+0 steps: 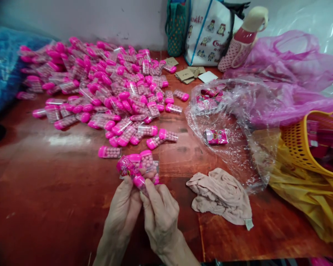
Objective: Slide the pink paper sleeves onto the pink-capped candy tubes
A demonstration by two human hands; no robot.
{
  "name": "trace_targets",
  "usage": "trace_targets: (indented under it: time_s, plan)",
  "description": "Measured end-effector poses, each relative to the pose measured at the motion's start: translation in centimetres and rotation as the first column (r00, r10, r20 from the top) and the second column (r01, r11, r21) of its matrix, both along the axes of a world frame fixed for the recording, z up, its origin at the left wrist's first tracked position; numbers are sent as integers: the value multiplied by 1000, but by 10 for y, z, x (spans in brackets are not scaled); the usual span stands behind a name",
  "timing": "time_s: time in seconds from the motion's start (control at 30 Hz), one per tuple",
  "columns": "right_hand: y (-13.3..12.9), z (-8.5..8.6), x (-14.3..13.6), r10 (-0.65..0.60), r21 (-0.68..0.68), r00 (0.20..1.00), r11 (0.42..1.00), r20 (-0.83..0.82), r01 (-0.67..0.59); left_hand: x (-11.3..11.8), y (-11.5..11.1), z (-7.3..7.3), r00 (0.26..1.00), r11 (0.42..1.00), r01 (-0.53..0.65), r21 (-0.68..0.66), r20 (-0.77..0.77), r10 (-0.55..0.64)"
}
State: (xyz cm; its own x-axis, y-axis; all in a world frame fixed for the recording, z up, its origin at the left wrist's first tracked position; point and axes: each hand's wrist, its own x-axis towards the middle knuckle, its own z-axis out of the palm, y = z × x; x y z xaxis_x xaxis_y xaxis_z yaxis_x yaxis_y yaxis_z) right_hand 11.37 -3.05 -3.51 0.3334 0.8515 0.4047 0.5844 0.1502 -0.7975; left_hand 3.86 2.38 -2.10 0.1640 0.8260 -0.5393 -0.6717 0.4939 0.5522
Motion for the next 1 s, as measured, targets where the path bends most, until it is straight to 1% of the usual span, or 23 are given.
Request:
trace_targets:
  time_s: [0.07, 0.17, 0.27, 0.33, 0.37, 0.4, 0.5, 0.57, 0.63, 0.77, 0.83, 0.9, 1.0]
  plan:
    - [1, 0, 1, -7, -36, 998, 999, -62, 5, 1, 0, 0, 1000, 1000, 27, -13, 15, -27]
    - [2, 2, 2, -22, -147, 958, 989, -285, -21, 1, 1, 0, 998, 997, 60, -41, 30, -59]
    - [4, 5, 0, -51, -217, 858, 974, -511, -72, -1, 3, 1, 997, 997, 76, -22, 35, -75]
    - [5, 6, -1, -57, -224, 790, 969, -611, -104, -3, 4, 0, 997, 998, 70, -2, 16, -70]
    - [5, 6, -1, -55, -222, 771, 969, -634, -113, -3, 4, -1, 998, 998, 62, 9, -1, -62]
    - [5, 6, -2, -45, -216, 771, 969, -635, -121, -4, 5, -1, 998, 998, 57, 26, -18, -56]
    - [4, 6, -2, 20, -176, 838, 975, -545, -138, -5, 6, -2, 998, 994, 32, 106, -65, -25]
    - [3, 6, -2, 50, -155, 864, 977, -500, -146, -5, 5, -2, 997, 990, 28, 141, -78, -17]
    - [2, 7, -4, 34, -158, 847, 978, -531, -139, -5, 4, 1, 997, 991, 43, 127, -66, -35]
    - [3, 7, -9, -39, -192, 747, 974, -664, -120, -6, 2, 9, 995, 993, 96, 66, 5, -97]
    - [3, 7, -10, -66, -200, 725, 975, -686, -100, -5, 1, 11, 994, 991, 109, 71, 16, -111]
    - [2, 6, -10, -90, -216, 730, 973, -677, -80, -3, 0, 11, 994, 992, 107, 74, -10, -106]
    - [3, 5, -6, -117, -245, 776, 968, -620, -50, -1, -1, 8, 994, 994, 91, 67, -58, -88]
